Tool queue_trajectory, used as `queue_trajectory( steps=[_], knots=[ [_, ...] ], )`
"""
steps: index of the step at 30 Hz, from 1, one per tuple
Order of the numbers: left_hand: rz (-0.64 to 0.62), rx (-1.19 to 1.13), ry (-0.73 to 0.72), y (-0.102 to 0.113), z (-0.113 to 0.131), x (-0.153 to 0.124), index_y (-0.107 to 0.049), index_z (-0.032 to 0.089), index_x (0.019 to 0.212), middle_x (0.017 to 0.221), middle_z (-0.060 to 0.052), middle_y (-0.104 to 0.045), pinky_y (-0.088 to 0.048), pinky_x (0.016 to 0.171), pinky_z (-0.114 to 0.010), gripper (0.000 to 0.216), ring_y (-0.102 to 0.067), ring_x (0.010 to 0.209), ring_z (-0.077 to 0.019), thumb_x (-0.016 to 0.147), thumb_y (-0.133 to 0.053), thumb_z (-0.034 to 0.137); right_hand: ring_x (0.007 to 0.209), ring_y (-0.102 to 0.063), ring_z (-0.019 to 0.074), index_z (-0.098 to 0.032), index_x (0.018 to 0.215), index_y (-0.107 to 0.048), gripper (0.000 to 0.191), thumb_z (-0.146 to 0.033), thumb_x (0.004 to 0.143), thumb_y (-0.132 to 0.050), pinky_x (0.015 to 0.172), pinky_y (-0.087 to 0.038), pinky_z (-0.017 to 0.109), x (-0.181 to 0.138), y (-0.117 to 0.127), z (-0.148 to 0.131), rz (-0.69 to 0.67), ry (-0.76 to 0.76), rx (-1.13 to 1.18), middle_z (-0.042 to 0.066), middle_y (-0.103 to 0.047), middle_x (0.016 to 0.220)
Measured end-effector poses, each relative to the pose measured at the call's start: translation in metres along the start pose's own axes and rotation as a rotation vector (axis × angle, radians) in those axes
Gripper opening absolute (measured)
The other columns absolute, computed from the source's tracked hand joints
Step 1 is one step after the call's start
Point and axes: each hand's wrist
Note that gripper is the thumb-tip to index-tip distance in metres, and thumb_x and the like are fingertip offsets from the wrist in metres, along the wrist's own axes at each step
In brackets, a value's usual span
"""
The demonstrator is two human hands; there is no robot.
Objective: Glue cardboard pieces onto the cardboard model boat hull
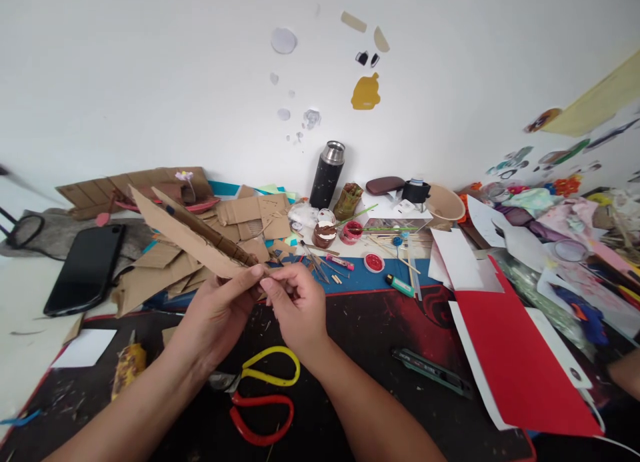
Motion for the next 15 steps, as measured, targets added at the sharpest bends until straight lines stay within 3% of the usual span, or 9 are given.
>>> queue_trajectory(
  steps=[4,11,15],
  knots=[
    [-0.006,0.007,-0.030,0.0009,-0.0010,0.0004,-0.084,0.014,0.075,0.073,-0.002,-0.079,-0.060,0.063,-0.021,0.038,-0.070,0.069,-0.0145,0.053,-0.110,0.031,0.052,-0.053,0.0118,-0.025,0.093,-0.063,0.016,-0.033,0.097,-0.076,0.054,-0.046,0.025,0.0001,-0.0001,-0.0003,-0.013,-0.066,0.039,-0.007,-0.060,0.066],
    [-0.044,0.082,-0.157,0.0007,-0.0021,-0.0011,-0.087,0.018,0.084,0.089,-0.003,-0.083,-0.063,0.078,-0.023,0.030,-0.075,0.084,-0.0175,0.064,-0.105,0.030,0.048,-0.049,0.0108,-0.025,0.094,-0.061,0.027,-0.045,0.095,-0.079,0.046,-0.040,0.022,0.0023,0.0008,-0.0024,-0.045,-0.202,0.121,-0.008,-0.059,0.061],
    [-0.050,0.126,-0.250,-0.0036,-0.0025,-0.0048,-0.085,0.024,0.087,0.089,-0.002,-0.084,-0.064,0.085,-0.032,0.025,-0.078,0.091,-0.0244,0.070,-0.102,0.031,0.045,-0.046,0.0093,-0.025,0.093,-0.060,0.032,-0.050,0.093,-0.081,0.043,-0.038,0.021,0.0030,0.0006,-0.0053,-0.072,-0.243,0.166,-0.008,-0.060,0.060]
  ],
)
Point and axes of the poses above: each hand's wrist, its own x-axis towards the middle knuckle, its own y-axis out of the back of the hand, z = x × y
